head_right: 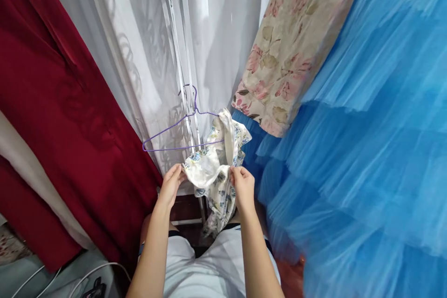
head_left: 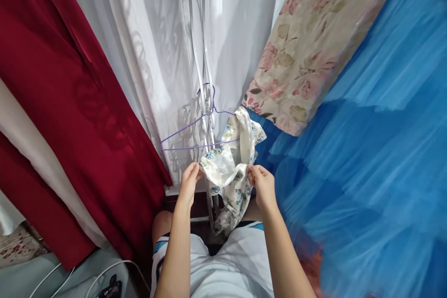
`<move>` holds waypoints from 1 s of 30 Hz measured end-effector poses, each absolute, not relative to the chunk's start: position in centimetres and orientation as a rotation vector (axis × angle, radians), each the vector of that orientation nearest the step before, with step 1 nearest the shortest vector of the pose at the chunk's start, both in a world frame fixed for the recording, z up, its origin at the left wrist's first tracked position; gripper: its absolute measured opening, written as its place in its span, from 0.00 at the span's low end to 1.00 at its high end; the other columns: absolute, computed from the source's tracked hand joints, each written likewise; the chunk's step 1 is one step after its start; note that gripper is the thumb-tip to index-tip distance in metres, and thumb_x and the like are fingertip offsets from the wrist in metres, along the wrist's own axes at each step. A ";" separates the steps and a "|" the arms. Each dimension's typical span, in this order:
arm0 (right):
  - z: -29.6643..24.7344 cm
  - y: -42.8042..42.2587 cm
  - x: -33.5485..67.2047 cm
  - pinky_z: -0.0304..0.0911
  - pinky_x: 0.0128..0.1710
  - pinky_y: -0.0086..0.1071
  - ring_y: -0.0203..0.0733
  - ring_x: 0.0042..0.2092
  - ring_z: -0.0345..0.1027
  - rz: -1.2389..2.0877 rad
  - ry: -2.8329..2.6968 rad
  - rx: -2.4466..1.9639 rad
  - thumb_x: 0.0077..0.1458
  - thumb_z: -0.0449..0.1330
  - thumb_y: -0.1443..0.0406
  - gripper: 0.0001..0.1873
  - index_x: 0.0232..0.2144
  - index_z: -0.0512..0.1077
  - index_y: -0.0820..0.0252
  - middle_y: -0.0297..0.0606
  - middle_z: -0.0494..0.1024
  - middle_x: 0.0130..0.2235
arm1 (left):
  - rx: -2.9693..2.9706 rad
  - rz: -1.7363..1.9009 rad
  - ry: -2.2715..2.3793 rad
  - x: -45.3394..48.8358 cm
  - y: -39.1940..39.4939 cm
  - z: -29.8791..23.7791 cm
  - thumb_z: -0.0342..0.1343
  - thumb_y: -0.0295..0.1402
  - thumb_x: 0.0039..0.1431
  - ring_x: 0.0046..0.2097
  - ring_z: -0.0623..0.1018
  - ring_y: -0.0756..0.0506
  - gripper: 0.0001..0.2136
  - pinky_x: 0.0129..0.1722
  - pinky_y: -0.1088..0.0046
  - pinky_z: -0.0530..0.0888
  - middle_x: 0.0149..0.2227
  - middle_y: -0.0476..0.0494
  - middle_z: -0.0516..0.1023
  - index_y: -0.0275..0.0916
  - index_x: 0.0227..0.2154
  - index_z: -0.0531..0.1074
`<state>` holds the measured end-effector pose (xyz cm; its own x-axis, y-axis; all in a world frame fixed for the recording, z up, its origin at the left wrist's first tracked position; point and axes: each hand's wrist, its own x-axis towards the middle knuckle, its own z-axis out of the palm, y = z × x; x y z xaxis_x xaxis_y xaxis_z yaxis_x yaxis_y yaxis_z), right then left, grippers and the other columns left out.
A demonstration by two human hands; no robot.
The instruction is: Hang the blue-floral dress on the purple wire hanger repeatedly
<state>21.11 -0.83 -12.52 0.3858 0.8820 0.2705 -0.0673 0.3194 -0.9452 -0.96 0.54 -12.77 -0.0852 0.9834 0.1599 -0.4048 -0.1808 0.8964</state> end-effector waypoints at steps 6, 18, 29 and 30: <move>-10.6 -2.9 20.6 0.61 0.49 0.37 0.49 0.49 0.67 0.795 -1.406 -1.038 0.38 0.69 0.69 0.23 0.41 0.76 0.55 0.37 0.78 0.45 | 1.340 1.645 0.659 2.1 -3.1 -8.4 0.54 0.42 0.64 0.45 0.76 0.45 0.11 0.47 0.71 0.71 0.41 0.42 0.77 0.39 0.37 0.73; -7.7 -5.3 19.9 0.67 0.47 0.40 0.51 0.46 0.71 1.199 -1.436 -0.875 0.56 0.62 0.56 0.19 0.47 0.73 0.60 0.41 0.79 0.43 | 2.086 1.054 0.561 5.7 3.5 -10.0 0.30 0.45 0.71 0.63 0.66 0.41 0.26 0.64 0.57 0.60 0.60 0.39 0.68 0.42 0.58 0.66; -6.3 -7.0 23.6 0.68 0.38 0.36 0.49 0.41 0.69 1.088 -1.599 -1.034 0.52 0.66 0.56 0.17 0.40 0.72 0.59 0.38 0.76 0.36 | 2.918 0.649 0.665 8.0 8.1 -9.7 0.53 0.28 0.60 0.59 0.68 0.39 0.17 0.59 0.56 0.63 0.52 0.38 0.74 0.39 0.52 0.69; -6.1 -7.3 23.8 0.67 0.38 0.35 0.49 0.41 0.69 1.079 -1.590 -1.028 0.52 0.66 0.56 0.18 0.41 0.71 0.59 0.38 0.76 0.37 | 2.912 0.682 0.661 7.8 8.2 -9.6 0.52 0.27 0.60 0.58 0.69 0.40 0.18 0.57 0.59 0.65 0.52 0.37 0.74 0.38 0.53 0.68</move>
